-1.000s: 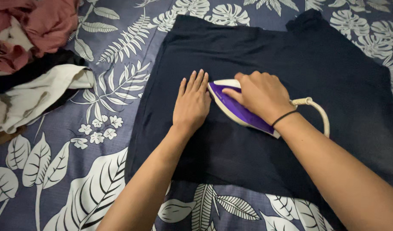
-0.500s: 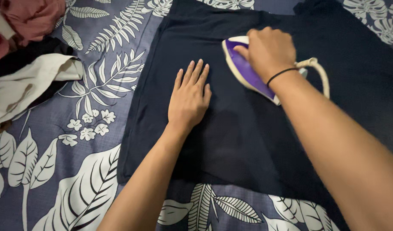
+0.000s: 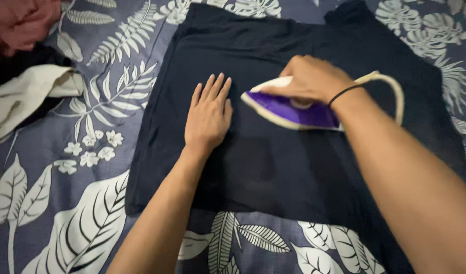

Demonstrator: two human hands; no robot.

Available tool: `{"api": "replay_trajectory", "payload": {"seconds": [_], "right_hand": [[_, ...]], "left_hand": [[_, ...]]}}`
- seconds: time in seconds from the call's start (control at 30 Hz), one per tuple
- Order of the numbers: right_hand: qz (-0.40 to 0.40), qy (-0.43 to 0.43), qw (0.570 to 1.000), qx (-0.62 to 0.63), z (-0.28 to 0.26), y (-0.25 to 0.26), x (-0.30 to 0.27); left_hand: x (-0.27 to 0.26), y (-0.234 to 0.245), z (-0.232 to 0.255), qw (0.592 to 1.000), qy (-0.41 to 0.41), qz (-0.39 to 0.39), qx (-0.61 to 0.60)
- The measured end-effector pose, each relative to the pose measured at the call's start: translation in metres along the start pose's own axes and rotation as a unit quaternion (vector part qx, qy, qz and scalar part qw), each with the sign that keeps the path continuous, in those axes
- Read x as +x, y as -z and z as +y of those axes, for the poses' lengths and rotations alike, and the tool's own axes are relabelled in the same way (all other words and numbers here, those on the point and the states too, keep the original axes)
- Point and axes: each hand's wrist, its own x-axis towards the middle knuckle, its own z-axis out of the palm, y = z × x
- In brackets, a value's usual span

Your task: The person irons a dark-colored shirt laid flat on a patterned bedsheet. They repeatedly smooth the fabric with one hand while moving a purple and white iron across the shirt with the other hand, covering multiple sections of the garment.

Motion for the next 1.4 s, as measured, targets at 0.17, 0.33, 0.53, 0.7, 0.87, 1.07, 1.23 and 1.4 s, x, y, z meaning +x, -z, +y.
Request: {"api": "replay_trajectory", "payload": {"seconds": [0.17,0.33,0.53,0.7,0.87,1.07,1.23,1.4], "right_hand": [[-0.033,0.062,0.998,0.004,-0.035,-0.005,-0.010],[0.013,0.086,0.996,-0.032,-0.036,-0.010,-0.008],[0.022,0.068,0.996,-0.059,0.006,-0.009,-0.017],[0.029,0.041,0.998,-0.041,0.043,-0.004,-0.032],[-0.059,0.007,0.998,0.014,0.045,0.001,-0.062],[-0.086,0.044,0.995,0.029,0.035,-0.005,-0.115],[0.064,0.111,0.991,-0.043,0.031,-0.026,-0.141],[0.148,0.088,0.979,-0.112,0.034,-0.043,-0.143]], "left_hand": [[0.002,0.007,0.000,0.997,0.012,0.013,-0.079],[0.001,0.012,0.004,0.994,0.006,0.042,-0.096],[0.003,0.014,0.011,0.999,-0.005,0.019,-0.045],[0.004,0.014,0.012,1.000,-0.005,-0.013,-0.013],[0.003,0.011,0.013,0.999,-0.023,-0.015,0.024],[0.009,0.000,0.023,0.999,-0.033,-0.025,0.033],[0.002,-0.027,0.066,0.999,-0.012,-0.034,-0.026],[-0.008,-0.027,0.080,0.998,-0.002,-0.054,-0.014]]}}
